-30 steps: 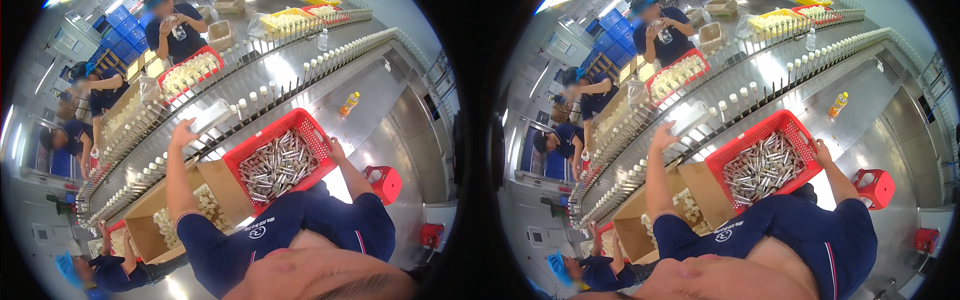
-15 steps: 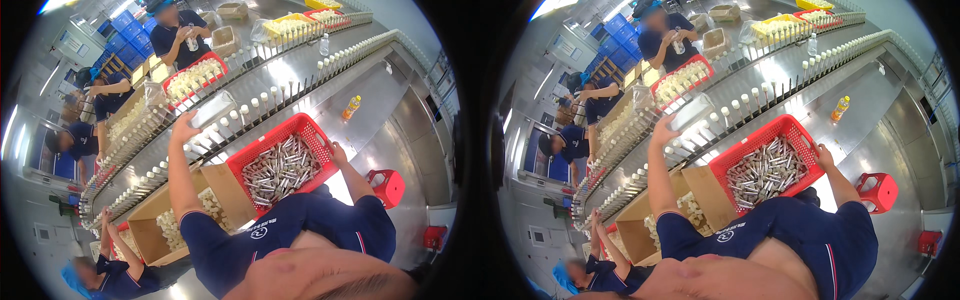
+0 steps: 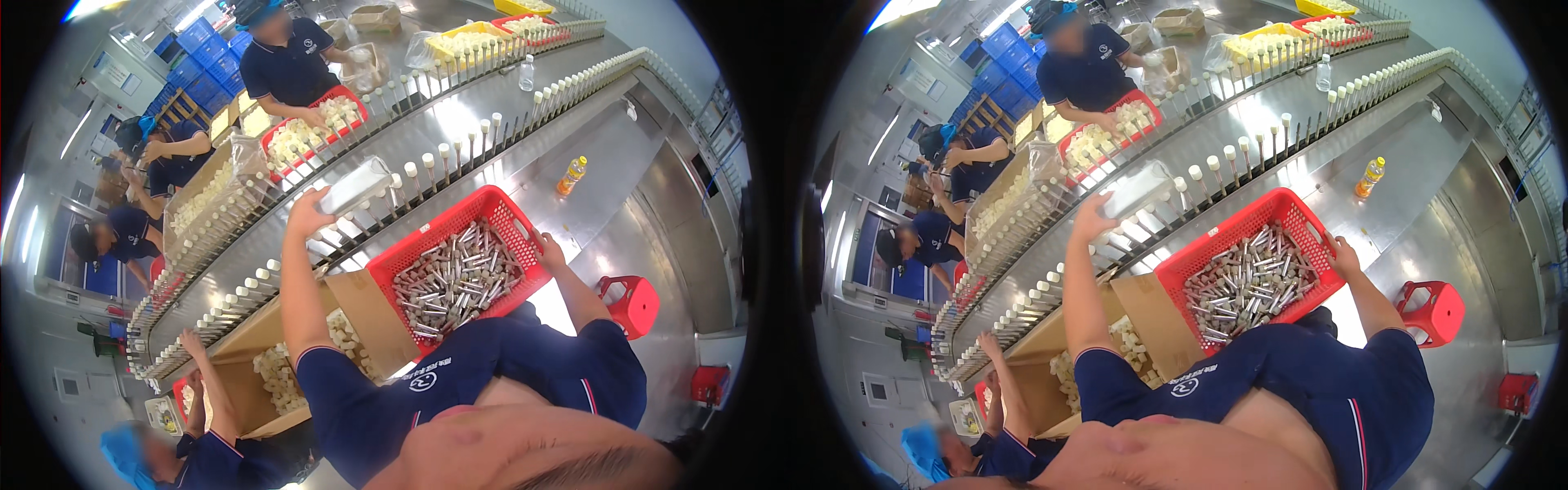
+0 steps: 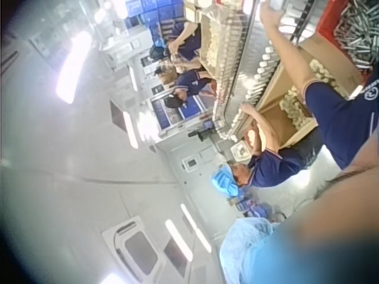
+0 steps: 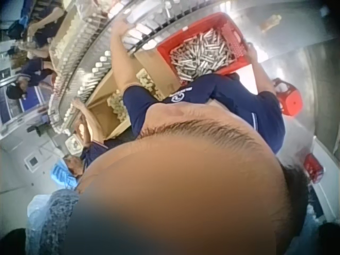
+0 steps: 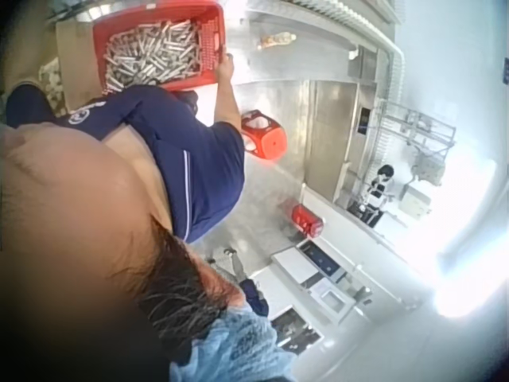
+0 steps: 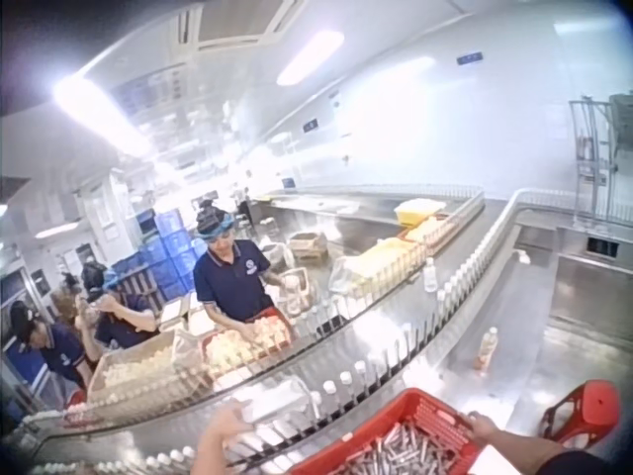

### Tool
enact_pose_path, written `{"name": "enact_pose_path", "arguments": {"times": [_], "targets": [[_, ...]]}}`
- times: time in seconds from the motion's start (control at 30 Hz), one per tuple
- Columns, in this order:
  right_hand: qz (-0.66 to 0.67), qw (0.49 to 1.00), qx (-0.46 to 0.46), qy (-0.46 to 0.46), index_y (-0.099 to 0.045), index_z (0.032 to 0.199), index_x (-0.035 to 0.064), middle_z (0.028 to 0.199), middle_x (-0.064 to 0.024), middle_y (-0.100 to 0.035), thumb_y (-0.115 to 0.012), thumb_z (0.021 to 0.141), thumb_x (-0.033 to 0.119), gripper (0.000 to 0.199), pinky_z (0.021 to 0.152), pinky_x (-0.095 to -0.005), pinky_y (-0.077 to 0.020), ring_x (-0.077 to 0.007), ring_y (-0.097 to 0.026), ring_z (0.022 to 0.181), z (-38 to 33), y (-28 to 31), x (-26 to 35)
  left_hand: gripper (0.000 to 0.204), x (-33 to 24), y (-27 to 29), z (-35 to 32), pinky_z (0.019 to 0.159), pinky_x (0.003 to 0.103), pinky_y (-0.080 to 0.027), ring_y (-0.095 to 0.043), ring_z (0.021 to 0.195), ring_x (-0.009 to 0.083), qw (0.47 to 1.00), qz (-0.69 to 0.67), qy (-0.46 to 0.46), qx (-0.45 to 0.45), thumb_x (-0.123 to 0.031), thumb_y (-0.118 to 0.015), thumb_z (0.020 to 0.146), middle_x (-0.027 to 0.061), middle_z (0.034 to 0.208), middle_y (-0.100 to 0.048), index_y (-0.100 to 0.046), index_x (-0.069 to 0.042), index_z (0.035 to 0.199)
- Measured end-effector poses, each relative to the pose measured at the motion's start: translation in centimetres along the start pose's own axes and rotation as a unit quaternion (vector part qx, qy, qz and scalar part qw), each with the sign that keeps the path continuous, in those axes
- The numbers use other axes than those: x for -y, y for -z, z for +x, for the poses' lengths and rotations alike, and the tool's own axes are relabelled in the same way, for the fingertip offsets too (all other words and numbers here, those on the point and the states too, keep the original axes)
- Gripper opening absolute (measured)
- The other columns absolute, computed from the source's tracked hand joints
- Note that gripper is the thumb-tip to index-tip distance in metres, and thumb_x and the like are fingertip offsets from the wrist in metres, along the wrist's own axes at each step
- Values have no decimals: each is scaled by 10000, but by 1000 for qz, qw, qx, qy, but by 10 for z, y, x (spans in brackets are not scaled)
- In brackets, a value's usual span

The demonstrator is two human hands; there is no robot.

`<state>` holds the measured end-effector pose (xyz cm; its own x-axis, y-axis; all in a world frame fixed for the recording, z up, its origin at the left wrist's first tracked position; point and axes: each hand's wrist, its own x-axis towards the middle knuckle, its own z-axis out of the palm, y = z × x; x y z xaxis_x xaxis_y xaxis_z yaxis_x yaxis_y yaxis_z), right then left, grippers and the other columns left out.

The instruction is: The person places small metal components into white tubes on a circular assembly line and then places the assembled units into a cardboard box.

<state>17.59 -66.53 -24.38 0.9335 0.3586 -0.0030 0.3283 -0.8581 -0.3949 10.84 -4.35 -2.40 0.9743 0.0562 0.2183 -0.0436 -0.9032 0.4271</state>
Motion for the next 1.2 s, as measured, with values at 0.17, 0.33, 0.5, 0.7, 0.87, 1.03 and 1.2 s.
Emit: {"name": "enact_pose_path", "arguments": {"times": [0.17,0.33,0.5,0.7,0.87,1.03,1.2], "targets": [[-82,995,-50,38,-377,1366,194,1214,-202,-461,-603,721,108,688,863,-438,-433,-367,-510,1045,-2,-2,1,731,-22,20,3,840,345,-436,-552,952,305,1000,-6,7,-19,-272,-769,516,152,996,-562,-579,-91,1198],[-125,984,-73,100,-430,1313,105,1307,-205,-396,-611,689,103,650,979,-463,-325,-352,-376,1216,22,13,55,721,-4,-15,-6,801,336,-448,-566,902,285,998,1,41,50,-305,-749,514,132,942,-560,-589,-83,1181],[-14,960,-106,257,-436,1290,92,1309,-194,-399,-635,721,201,613,978,-462,-343,-369,-415,1177,83,28,165,730,-24,-19,7,815,354,-447,-563,910,297,999,-15,18,25,-303,-751,506,146,938,-556,-589,-98,1187],[45,891,-158,423,-425,1307,105,1309,-181,-409,-695,694,231,681,1007,-444,-326,-344,-405,1205,142,89,337,724,-52,5,30,843,362,-444,-561,956,317,1000,-4,-13,7,-280,-749,501,162,973,-572,-589,-85,1180],[-46,849,-205,486,-410,1310,83,1265,-167,-454,-723,691,333,737,1009,-447,-314,-313,-423,1191,197,94,399,726,-58,5,42,837,370,-449,-568,937,315,999,15,-30,9,-270,-747,501,157,953,-571,-584,-73,1181],[-108,877,-23,468,-421,1274,20,1170,-127,-530,-663,708,522,795,957,-427,-347,-275,-476,1120,237,45,387,747,-42,-33,39,894,364,-440,-559,1034,315,1000,-2,12,4,-326,-774,510,182,1084,-594,-576,-53,1176],[-159,862,-25,480,-474,1197,18,1123,-121,-543,-615,714,591,763,909,-421,-373,-270,-502,1067,243,47,370,794,-50,-50,40,890,367,-441,-557,1040,315,997,54,41,37,-428,-748,588,170,1122,-582,-514,-59,1250]]}}
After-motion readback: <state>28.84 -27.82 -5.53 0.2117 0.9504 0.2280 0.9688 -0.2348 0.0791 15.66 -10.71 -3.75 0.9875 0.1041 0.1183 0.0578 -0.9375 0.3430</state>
